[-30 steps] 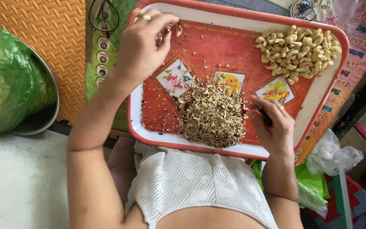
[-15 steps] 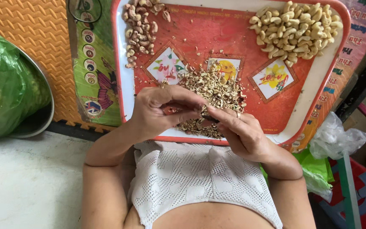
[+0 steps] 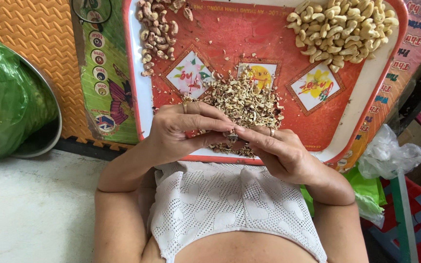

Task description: The person peels the outer skin off roasted cashew nuts by hand, separating the kernels from the skins. The peeled kernels are placed on the right side of a tray, while the skins accumulate in the center.

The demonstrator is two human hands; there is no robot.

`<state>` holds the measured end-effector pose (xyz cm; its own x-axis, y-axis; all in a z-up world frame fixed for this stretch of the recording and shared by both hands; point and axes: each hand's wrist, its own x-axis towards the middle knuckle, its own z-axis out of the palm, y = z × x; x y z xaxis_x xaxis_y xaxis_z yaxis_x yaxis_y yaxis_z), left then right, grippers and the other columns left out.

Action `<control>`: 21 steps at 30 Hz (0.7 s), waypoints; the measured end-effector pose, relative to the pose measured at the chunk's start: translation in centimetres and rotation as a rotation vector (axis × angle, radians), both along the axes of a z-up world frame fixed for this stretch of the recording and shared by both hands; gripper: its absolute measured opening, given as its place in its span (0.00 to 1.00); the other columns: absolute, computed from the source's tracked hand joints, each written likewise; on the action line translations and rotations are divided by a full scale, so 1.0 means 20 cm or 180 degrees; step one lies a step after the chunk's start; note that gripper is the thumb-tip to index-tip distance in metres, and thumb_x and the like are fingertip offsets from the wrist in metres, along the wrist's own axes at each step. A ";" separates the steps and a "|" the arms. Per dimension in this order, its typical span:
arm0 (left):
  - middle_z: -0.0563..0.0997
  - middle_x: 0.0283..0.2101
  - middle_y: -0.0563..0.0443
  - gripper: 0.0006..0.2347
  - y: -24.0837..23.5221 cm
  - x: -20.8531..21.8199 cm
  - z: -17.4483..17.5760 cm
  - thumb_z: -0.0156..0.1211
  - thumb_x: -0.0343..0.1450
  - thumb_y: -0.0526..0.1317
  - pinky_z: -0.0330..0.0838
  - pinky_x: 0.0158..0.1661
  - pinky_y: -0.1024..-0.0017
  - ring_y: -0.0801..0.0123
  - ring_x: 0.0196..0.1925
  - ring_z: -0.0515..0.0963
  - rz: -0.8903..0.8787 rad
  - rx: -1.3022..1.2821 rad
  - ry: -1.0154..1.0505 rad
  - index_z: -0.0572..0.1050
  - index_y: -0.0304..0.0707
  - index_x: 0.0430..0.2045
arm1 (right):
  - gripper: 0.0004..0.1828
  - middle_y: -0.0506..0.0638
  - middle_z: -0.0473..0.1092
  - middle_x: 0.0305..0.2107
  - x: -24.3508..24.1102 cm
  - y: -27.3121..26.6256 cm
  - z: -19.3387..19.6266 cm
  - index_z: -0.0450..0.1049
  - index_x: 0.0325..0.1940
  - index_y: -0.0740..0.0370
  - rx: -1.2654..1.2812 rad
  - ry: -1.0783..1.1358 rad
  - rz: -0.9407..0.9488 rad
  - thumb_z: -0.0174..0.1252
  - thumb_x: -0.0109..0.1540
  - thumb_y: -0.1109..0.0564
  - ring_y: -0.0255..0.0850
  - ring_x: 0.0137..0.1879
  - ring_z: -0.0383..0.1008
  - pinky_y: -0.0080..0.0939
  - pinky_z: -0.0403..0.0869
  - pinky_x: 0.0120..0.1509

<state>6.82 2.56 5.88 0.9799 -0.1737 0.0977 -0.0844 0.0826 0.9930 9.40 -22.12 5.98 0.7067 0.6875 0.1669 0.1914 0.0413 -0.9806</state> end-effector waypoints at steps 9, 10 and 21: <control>0.87 0.37 0.42 0.11 0.01 -0.01 -0.04 0.73 0.65 0.25 0.85 0.38 0.69 0.62 0.39 0.89 -0.0093 -0.0508 0.0380 0.81 0.35 0.37 | 0.21 0.62 0.79 0.35 -0.03 -0.06 -0.09 0.72 0.63 0.74 0.0045 0.0264 0.0158 0.50 0.66 0.69 0.52 0.35 0.84 0.45 0.80 0.35; 0.87 0.37 0.42 0.11 0.01 -0.02 -0.06 0.73 0.65 0.25 0.85 0.38 0.69 0.62 0.39 0.89 -0.0096 -0.0506 0.0380 0.81 0.35 0.37 | 0.21 0.62 0.79 0.35 0.00 -0.03 -0.04 0.72 0.63 0.74 0.0047 0.0264 0.0156 0.50 0.66 0.69 0.52 0.35 0.84 0.45 0.80 0.35; 0.86 0.36 0.36 0.09 0.04 0.01 -0.06 0.71 0.65 0.24 0.87 0.36 0.61 0.52 0.37 0.89 -0.0397 -0.0665 0.0262 0.76 0.34 0.30 | 0.23 0.61 0.80 0.38 0.12 0.02 0.11 0.67 0.70 0.68 0.0043 0.0708 0.0673 0.47 0.69 0.67 0.46 0.37 0.83 0.41 0.79 0.35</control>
